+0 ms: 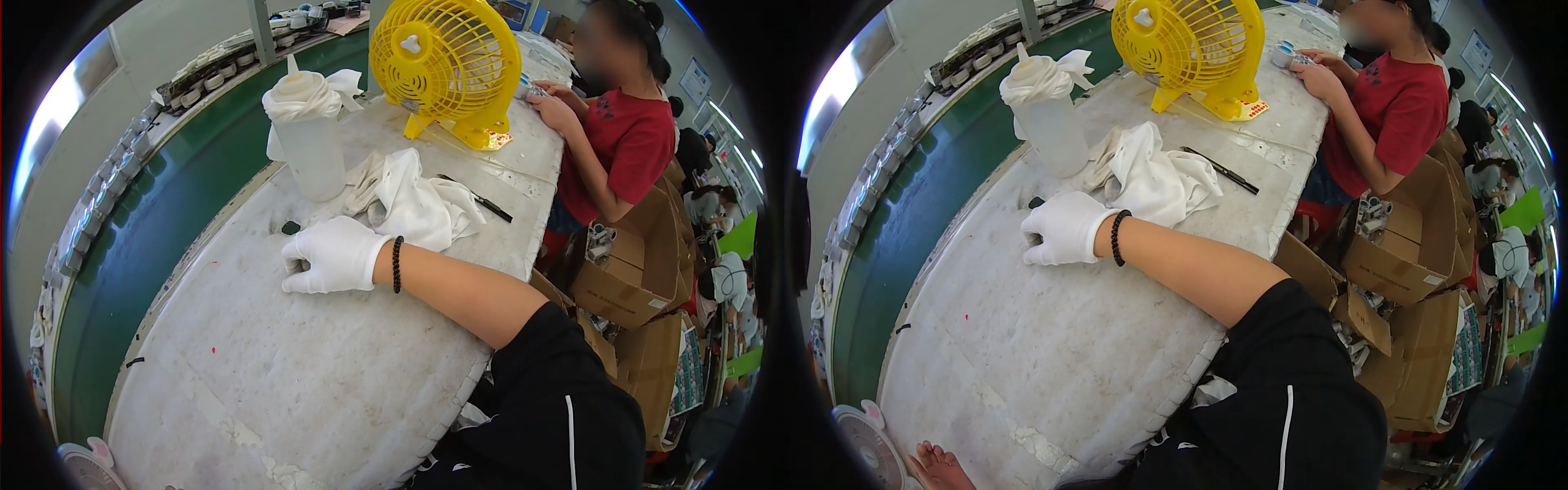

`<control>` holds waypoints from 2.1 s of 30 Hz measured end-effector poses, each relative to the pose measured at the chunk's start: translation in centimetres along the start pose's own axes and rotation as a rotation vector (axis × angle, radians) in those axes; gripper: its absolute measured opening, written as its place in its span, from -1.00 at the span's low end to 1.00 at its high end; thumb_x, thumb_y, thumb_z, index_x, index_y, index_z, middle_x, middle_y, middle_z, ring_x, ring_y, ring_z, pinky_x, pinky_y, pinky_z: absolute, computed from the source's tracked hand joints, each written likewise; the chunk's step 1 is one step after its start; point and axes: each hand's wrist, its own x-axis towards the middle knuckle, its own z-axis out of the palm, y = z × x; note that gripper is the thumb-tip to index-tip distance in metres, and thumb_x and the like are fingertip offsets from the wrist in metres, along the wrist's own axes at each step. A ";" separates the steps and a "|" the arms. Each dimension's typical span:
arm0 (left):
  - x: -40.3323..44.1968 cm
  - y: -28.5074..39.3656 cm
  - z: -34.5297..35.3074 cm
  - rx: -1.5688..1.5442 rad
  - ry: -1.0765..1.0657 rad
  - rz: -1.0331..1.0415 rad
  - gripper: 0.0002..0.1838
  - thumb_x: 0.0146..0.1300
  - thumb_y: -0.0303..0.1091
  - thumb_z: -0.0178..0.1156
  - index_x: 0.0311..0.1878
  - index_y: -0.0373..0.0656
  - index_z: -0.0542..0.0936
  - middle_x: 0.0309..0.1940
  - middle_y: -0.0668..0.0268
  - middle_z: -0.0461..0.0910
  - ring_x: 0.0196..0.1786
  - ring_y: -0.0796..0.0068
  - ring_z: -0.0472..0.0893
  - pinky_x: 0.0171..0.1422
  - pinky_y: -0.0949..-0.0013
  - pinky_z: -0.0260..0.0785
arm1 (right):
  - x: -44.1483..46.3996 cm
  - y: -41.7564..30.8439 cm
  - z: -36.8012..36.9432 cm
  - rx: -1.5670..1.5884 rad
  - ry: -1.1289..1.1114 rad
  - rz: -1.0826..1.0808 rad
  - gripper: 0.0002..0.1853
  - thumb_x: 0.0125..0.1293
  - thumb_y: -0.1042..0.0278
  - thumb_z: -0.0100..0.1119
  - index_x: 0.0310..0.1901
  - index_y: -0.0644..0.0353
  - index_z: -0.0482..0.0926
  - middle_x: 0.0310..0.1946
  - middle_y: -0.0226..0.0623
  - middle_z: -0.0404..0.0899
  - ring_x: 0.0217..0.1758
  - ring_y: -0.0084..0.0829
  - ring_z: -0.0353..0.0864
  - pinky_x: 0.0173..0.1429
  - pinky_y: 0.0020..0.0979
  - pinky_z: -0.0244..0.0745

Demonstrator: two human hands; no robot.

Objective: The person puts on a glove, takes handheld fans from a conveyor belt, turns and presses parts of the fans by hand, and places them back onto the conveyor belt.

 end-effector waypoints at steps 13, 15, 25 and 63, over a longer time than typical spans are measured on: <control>-0.6 -0.5 0.6 0.085 0.092 0.177 -0.66 0.42 -0.14 -0.12 -0.21 -0.24 0.49 -0.24 0.30 0.41 -0.24 0.50 0.34 -0.16 0.43 0.19 | -9.1 -14.8 -6.0 -0.683 0.011 -0.048 -0.90 0.02 0.34 0.13 -0.44 0.08 0.42 -0.58 -0.36 0.36 -0.43 -0.29 0.44 -0.31 -0.23 0.33; -0.5 -0.7 0.6 0.103 0.070 0.174 -0.67 0.42 -0.17 -0.13 -0.24 -0.26 0.47 -0.26 0.28 0.40 -0.23 0.51 0.33 -0.15 0.43 0.17 | -10.3 -16.3 -6.2 -0.655 -0.038 -0.046 -0.90 0.02 0.34 0.13 -0.44 0.09 0.43 -0.57 -0.35 0.37 -0.43 -0.28 0.44 -0.32 -0.22 0.32; -0.7 -0.7 0.7 0.191 0.011 0.184 -0.73 0.37 -0.23 -0.09 -0.22 -0.26 0.46 -0.25 0.25 0.39 -0.23 0.49 0.29 -0.17 0.41 0.12 | -10.9 -15.3 -0.5 -0.606 -0.113 -0.185 -0.91 -0.01 0.35 0.13 -0.46 0.11 0.46 -0.56 -0.32 0.40 -0.44 -0.26 0.45 -0.33 -0.21 0.32; -0.2 -0.6 0.7 0.257 -0.027 0.142 -0.78 0.37 -0.26 -0.06 -0.15 -0.22 0.46 -0.20 0.31 0.41 -0.14 0.50 0.37 -0.07 0.41 0.22 | -12.2 -20.3 -2.6 -1.384 -0.074 0.066 -0.87 0.10 0.33 0.13 -0.51 0.14 0.45 -0.59 -0.31 0.35 -0.50 -0.40 0.41 -0.48 -0.40 0.26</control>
